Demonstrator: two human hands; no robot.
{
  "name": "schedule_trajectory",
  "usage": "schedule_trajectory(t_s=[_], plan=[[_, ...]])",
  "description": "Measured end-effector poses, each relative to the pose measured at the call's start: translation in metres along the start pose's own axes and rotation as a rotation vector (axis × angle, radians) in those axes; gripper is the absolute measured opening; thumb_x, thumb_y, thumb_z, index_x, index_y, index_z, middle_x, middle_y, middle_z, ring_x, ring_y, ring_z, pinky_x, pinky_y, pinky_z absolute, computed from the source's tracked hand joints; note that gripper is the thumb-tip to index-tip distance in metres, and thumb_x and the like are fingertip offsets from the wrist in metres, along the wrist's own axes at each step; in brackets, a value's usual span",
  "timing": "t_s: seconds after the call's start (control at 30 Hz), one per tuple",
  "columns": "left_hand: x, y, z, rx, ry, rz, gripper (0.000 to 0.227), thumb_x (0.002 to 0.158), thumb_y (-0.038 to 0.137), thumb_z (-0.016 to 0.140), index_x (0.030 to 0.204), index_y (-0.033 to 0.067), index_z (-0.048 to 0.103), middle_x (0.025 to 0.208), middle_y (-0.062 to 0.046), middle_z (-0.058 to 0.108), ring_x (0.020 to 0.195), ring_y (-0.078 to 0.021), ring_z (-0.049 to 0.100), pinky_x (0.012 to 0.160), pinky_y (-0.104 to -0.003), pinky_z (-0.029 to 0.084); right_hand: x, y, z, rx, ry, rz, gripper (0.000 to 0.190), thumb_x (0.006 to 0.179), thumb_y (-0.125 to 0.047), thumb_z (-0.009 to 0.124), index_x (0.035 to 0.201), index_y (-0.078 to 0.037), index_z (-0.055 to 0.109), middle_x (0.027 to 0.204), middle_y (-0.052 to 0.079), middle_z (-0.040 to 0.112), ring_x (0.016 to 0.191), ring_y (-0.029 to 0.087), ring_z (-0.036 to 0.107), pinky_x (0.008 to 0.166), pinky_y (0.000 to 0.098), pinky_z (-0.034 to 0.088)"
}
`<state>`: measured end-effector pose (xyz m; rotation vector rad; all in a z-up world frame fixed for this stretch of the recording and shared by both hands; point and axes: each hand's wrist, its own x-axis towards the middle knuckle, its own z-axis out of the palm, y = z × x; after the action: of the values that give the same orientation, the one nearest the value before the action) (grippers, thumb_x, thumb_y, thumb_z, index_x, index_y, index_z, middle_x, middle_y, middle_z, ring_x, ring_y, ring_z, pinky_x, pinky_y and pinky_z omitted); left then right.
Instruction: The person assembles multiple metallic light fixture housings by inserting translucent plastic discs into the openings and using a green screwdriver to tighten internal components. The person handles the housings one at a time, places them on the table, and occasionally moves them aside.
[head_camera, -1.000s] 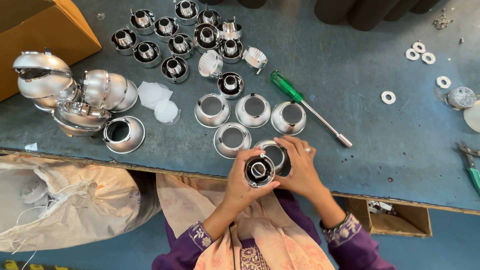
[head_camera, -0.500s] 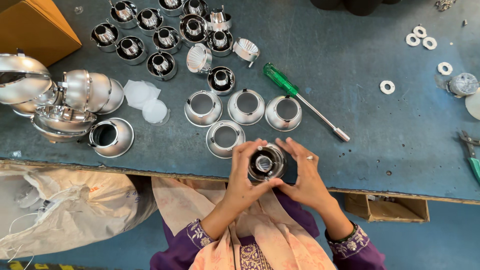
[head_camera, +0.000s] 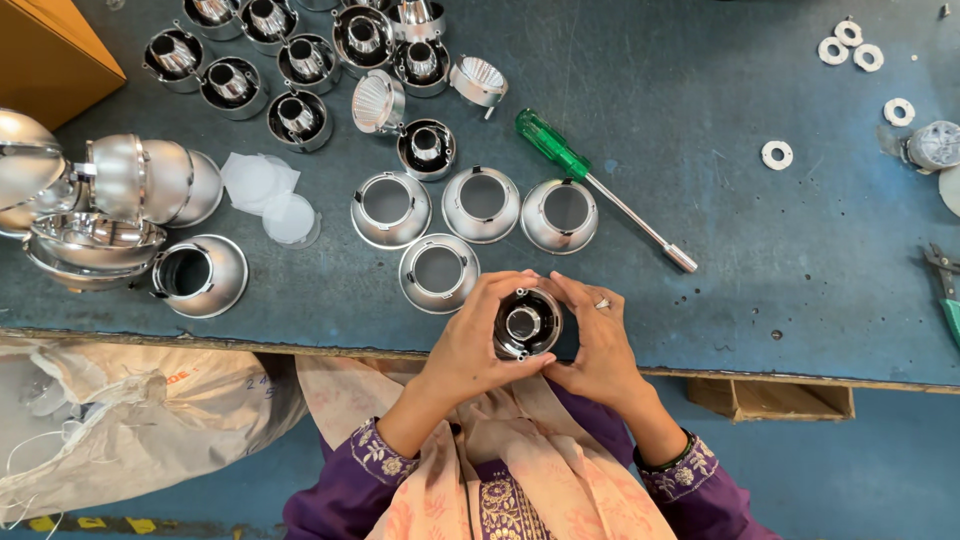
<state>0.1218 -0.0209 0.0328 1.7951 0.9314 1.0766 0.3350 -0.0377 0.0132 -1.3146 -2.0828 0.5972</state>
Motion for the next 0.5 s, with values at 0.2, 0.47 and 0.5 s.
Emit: schedule_trajectory(t_s=[0.2, 0.47, 0.5], plan=[[0.004, 0.007, -0.005, 0.095, -0.042, -0.049, 0.081, 0.074, 0.027, 0.089, 0.142, 0.0111, 0.048, 0.137, -0.013, 0.054, 0.124, -0.0327, 0.064, 0.099, -0.039, 0.057, 0.004, -0.004, -0.001, -0.031, 0.009, -0.02, 0.099, 0.06, -0.022, 0.084, 0.147, -0.003, 0.041, 0.14, 0.014, 0.06, 0.133, 0.032, 0.054, 0.114, 0.0496, 0.029], [0.009, 0.005, 0.0, 0.063, -0.002, 0.011, 0.072, 0.073, 0.021, 0.085, 0.135, 0.0103, 0.05, 0.137, -0.012, 0.059, 0.134, -0.0316, 0.061, 0.105, -0.04, 0.054, 0.008, -0.011, -0.002, -0.052, 0.005, -0.006, 0.086, 0.061, -0.02, 0.081, 0.141, -0.006, 0.052, 0.141, 0.017, 0.06, 0.134, 0.029, 0.055, 0.113, 0.0484, 0.029], [0.009, 0.004, 0.001, 0.074, -0.007, -0.003, 0.071, 0.073, 0.021, 0.085, 0.134, 0.0103, 0.051, 0.135, -0.012, 0.06, 0.134, -0.0312, 0.061, 0.105, -0.04, 0.054, 0.007, -0.01, -0.001, -0.052, 0.003, -0.006, 0.086, 0.061, -0.021, 0.081, 0.141, -0.007, 0.052, 0.141, 0.017, 0.06, 0.134, 0.029, 0.055, 0.113, 0.0483, 0.029]])
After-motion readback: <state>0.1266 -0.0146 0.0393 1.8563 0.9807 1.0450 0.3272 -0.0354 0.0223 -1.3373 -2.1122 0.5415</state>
